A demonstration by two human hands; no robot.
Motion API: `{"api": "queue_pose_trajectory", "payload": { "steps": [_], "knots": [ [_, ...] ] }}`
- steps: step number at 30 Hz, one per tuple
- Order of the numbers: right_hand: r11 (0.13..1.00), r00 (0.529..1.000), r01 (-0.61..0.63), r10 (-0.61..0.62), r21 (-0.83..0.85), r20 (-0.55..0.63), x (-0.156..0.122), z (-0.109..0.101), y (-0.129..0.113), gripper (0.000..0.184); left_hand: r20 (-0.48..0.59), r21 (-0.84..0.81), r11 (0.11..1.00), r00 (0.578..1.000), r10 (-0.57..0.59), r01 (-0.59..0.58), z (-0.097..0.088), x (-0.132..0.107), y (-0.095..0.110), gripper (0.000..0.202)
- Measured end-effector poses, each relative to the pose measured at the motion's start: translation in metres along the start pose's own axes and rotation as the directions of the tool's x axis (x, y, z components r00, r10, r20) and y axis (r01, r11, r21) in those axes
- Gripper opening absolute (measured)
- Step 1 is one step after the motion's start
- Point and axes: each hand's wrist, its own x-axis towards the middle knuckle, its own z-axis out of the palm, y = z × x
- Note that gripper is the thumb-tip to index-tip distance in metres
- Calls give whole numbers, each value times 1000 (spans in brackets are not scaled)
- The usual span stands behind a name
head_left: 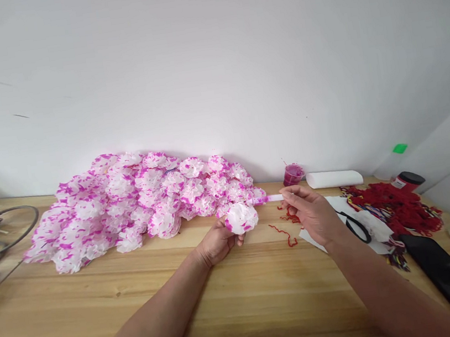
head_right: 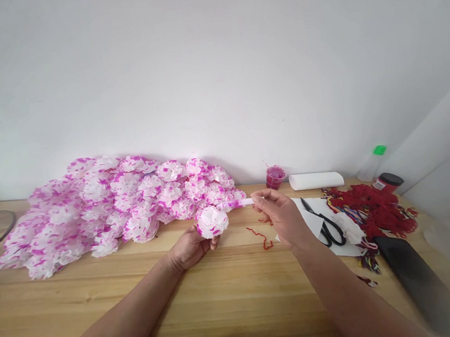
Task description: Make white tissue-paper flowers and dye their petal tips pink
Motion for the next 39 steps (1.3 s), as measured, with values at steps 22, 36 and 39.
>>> {"api": "queue_pose_trajectory", "payload": {
  "steps": [22,36,39],
  "knots": [
    [994,995,51,-43,93,-90,-25,11,0,26,-104,5,997,991,82,-82,1,4,0,20],
    [974,973,171,-190,-145,-130,-22,16,0,26,-157,119,988,980,118,-100,-1,6,-3,18],
    [972,972,195,-210,-130,-106,-24,16,-6,24,-153,133,986,981,122,-102,-1,6,-4,17]
  ]
}}
